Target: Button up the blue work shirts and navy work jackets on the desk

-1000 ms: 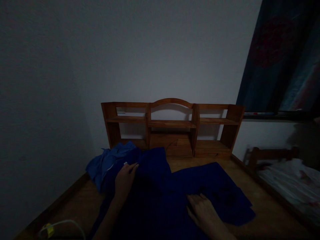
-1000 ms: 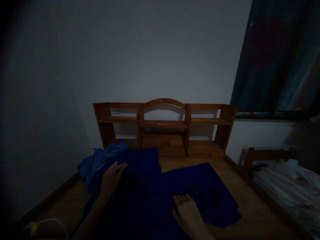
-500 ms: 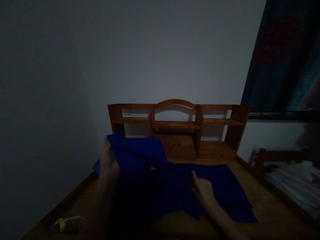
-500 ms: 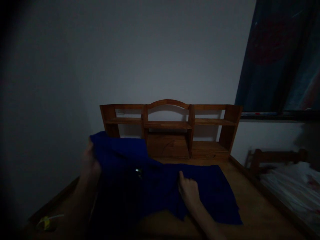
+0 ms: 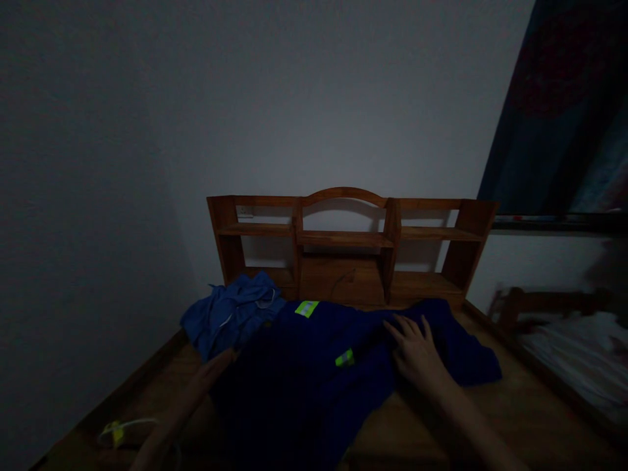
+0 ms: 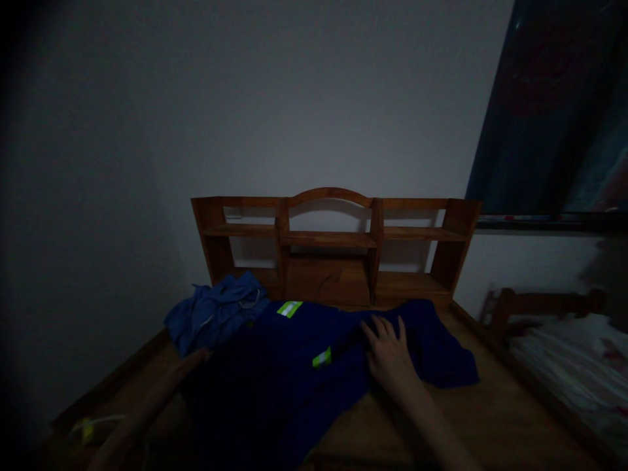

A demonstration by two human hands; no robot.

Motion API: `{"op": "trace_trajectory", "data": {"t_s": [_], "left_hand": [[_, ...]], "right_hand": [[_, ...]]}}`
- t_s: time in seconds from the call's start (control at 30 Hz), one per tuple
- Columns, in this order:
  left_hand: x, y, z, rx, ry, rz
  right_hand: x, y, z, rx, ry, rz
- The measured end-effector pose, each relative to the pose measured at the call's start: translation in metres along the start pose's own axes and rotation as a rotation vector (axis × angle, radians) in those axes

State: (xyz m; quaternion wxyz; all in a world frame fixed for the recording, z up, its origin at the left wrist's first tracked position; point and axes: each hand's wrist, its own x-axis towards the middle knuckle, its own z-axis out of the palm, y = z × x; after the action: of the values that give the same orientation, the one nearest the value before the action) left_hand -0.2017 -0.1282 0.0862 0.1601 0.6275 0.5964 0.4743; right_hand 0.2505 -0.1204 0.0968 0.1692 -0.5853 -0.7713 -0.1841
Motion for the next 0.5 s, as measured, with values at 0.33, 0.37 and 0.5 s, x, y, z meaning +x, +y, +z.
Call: {"op": "trace_trajectory", "data": {"t_s": [0.33,0.37,0.5], "left_hand": [[-0.002,0.035,0.042,0.055,-0.324,0.166],[-0.003,0.034,0.041,0.056,-0.253,0.151],[-0.015,0.021,0.031,0.043,-0.18,0.042]], "right_hand": [[0.065,-0.117,0.025,0.388,-0.245,-0.302],[0.075,-0.115,0.028,0.451,-0.247,-0.281],[0.12,-0.089,0.014,0.695,-0.057,-0.11]]}}
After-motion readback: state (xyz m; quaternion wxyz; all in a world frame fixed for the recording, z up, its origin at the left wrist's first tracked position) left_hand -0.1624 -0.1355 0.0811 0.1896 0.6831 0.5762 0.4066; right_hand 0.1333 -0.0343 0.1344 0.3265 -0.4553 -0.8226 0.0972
